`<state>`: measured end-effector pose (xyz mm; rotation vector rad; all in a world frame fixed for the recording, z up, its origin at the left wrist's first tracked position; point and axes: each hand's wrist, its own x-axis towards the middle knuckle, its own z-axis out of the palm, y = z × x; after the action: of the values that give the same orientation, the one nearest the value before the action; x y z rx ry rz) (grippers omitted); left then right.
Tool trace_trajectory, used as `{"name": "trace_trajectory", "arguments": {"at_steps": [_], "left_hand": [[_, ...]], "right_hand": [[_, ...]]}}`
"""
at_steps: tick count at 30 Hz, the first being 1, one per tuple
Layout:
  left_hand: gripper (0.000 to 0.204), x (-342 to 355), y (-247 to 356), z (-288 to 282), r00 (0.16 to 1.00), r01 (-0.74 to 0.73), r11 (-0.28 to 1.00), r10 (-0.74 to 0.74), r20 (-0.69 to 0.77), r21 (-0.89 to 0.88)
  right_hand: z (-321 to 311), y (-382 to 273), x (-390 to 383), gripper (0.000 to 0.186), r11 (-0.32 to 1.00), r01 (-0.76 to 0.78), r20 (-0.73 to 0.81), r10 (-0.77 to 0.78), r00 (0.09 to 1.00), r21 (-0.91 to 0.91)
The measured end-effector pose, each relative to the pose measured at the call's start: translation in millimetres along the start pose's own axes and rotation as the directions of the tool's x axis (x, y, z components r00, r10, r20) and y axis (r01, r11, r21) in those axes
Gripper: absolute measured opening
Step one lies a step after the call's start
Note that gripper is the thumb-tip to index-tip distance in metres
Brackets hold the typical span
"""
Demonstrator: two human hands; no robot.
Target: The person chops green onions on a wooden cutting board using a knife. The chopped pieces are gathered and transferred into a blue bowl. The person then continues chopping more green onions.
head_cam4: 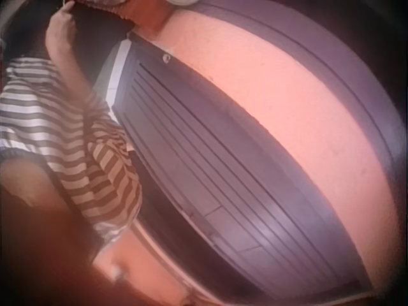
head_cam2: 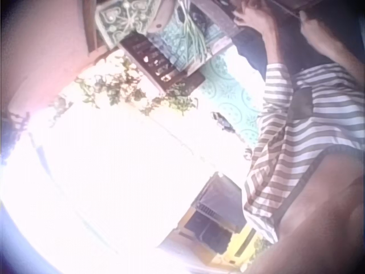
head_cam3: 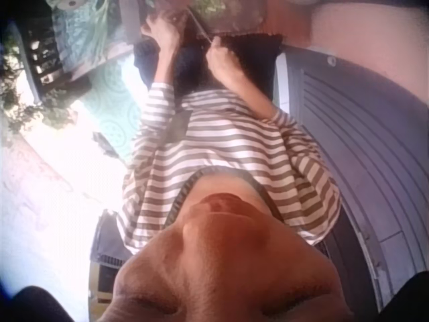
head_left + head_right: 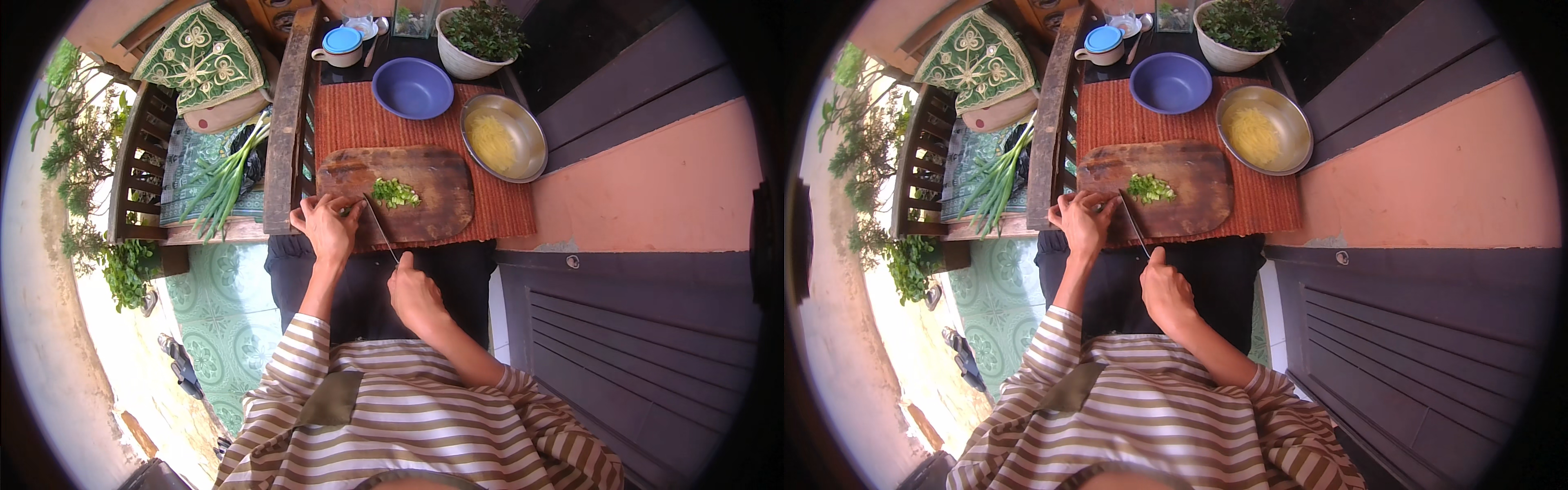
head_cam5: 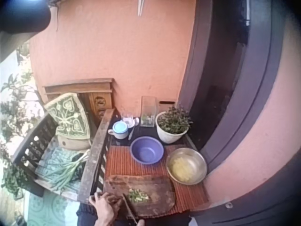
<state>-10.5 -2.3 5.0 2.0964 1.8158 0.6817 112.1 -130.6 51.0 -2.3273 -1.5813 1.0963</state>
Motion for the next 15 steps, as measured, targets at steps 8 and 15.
{"name": "trace_trajectory", "arguments": {"at_steps": [8,15], "left_hand": [[0.016,-2.1,-4.6,6.0,0.991,-0.103,0.995,0.104,-0.082,0.016],[0.011,-3.4,-5.0,11.1,0.980,-0.171,0.985,0.166,-0.113,-0.037]], "right_hand": [[-4.0,3.0,-5.8,0.026,0.999,0.017,-0.015,-0.016,1.000,0.051],[-11.9,5.0,5.2,0.028,0.997,0.032,-0.003,-0.032,0.999,0.073]]}}
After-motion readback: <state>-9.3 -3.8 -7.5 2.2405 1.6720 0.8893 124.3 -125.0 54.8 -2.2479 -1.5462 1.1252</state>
